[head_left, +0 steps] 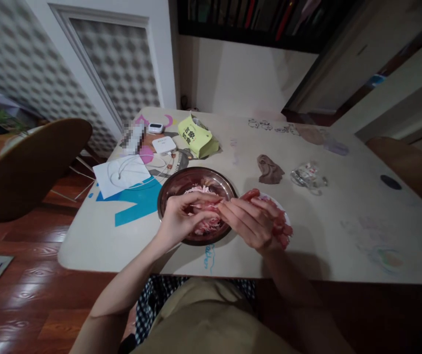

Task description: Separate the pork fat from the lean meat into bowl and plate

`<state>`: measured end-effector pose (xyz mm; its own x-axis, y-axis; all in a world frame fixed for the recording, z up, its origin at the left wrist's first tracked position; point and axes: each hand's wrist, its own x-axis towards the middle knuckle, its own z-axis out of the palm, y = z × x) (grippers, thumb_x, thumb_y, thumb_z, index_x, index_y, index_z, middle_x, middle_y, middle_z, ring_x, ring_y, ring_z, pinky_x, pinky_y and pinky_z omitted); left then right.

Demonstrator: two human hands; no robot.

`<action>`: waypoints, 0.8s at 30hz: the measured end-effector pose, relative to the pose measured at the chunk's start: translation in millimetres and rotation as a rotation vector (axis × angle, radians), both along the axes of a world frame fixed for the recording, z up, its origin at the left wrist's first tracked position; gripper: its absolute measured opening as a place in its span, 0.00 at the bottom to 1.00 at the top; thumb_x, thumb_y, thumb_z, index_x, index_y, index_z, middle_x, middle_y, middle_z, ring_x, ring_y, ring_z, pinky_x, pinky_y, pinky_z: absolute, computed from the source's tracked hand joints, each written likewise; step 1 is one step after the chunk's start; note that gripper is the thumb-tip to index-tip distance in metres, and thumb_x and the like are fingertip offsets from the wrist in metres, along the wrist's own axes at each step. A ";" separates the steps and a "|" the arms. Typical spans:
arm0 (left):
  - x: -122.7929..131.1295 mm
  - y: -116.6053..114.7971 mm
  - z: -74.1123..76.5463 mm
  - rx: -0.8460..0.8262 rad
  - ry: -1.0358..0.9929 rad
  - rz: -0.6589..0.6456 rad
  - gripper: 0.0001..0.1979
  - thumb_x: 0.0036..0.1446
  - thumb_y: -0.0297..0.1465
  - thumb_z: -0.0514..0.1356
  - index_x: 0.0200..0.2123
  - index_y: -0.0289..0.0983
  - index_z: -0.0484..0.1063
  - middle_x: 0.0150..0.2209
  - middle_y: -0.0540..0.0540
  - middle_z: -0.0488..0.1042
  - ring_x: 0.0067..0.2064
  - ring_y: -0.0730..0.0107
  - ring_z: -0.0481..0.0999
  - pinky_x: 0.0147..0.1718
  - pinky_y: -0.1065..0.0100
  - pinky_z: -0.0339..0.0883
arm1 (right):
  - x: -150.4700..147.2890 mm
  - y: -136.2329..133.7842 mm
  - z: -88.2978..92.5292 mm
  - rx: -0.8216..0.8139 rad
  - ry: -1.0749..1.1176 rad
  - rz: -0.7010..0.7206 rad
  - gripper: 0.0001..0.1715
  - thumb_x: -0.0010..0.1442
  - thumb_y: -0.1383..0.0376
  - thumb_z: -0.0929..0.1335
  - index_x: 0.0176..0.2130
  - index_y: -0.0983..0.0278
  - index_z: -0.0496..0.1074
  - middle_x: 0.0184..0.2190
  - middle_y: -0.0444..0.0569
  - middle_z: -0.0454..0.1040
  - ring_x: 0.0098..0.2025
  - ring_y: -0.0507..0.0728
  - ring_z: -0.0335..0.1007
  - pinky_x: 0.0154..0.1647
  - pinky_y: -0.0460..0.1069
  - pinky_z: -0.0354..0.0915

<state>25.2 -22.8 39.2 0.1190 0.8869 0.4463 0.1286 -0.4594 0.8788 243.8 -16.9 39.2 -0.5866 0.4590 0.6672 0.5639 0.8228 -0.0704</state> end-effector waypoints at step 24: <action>-1.2 9.4 -8.4 0.282 0.481 0.037 0.10 0.64 0.24 0.61 0.48 0.36 0.76 0.44 0.43 0.84 0.43 0.66 0.85 0.42 0.70 0.78 | -13.4 26.6 -17.5 0.303 0.024 -0.019 0.08 0.67 0.68 0.69 0.41 0.54 0.77 0.38 0.38 0.84 0.45 0.53 0.80 0.51 0.53 0.67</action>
<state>24.0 -13.4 30.7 0.3392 0.7481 0.5704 0.5047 -0.6564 0.5608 230.4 9.7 21.7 -0.5625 0.2480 0.7887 0.5806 0.7977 0.1633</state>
